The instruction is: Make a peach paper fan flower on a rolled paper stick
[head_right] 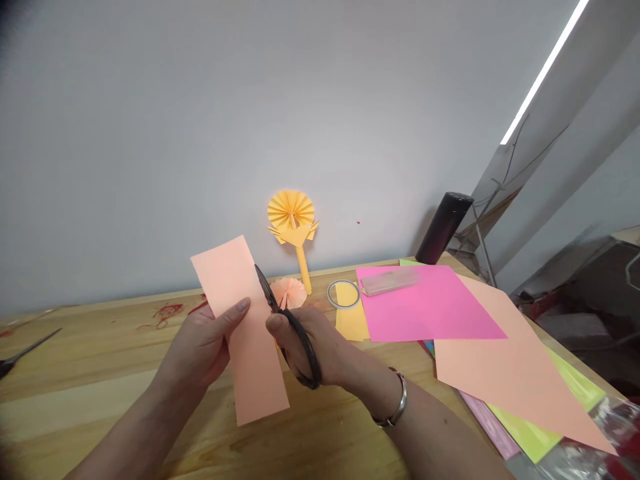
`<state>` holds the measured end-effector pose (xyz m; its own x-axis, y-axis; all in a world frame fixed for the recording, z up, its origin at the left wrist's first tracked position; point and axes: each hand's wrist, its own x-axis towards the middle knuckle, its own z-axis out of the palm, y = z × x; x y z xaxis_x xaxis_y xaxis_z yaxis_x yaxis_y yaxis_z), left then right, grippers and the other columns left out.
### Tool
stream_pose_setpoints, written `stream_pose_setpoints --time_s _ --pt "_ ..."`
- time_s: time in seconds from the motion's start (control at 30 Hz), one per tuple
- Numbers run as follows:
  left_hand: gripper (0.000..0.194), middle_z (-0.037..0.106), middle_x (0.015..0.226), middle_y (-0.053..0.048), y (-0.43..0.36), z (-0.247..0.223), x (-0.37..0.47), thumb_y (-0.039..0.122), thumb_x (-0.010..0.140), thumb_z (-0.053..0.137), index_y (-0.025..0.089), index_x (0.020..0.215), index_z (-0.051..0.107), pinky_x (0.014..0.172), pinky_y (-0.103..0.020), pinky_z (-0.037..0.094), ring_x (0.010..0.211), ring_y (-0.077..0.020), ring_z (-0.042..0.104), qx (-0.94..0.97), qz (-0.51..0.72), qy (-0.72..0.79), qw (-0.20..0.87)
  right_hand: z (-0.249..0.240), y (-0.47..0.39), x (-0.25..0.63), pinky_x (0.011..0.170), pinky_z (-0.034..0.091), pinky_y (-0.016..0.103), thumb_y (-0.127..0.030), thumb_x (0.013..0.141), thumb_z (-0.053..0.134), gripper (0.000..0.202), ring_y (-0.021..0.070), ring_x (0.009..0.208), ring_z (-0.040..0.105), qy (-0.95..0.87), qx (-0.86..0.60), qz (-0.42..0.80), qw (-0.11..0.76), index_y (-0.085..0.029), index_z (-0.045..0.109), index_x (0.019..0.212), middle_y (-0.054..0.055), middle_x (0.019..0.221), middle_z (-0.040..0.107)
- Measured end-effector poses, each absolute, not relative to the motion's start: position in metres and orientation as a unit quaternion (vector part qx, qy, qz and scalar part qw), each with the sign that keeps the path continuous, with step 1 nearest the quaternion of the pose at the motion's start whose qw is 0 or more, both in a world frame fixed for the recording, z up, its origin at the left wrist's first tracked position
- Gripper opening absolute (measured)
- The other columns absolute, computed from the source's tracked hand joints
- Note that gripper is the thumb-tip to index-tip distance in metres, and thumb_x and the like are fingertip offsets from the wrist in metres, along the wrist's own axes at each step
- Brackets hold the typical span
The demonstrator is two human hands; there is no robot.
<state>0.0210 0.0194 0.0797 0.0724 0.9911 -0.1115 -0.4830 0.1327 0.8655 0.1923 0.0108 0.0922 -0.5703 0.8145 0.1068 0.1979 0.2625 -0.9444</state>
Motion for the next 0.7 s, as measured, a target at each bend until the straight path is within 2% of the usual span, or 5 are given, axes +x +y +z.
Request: stream_pose_setpoints --time_s 0.37,0.7 --pt "0.033 0.073 0.092 -0.013 0.02 0.078 0.02 0.025 0.068 0.073 0.014 0.099 0.07 0.072 -0.037 0.055 0.084 -0.0286 0.068 0.336 0.569 0.388 0.642 0.103 0.007 0.195 0.041 0.017 0.023 -0.059 0.091 0.016 0.057 0.0062 0.043 0.027 -0.762 -0.328 0.467 0.308 -0.018 0.031 0.055 -0.004 0.045 0.033" --pt "0.033 0.073 0.092 -0.013 0.019 0.08 0.02 0.028 0.067 0.073 0.014 0.096 0.071 0.069 -0.038 0.056 0.081 -0.0294 0.068 0.347 0.562 0.398 0.637 0.11 0.007 0.196 0.041 0.015 0.027 -0.056 0.092 0.014 0.05 0.0077 0.045 0.02 -0.772 -0.332 0.456 0.291 -0.02 0.022 0.058 -0.004 0.05 0.025"
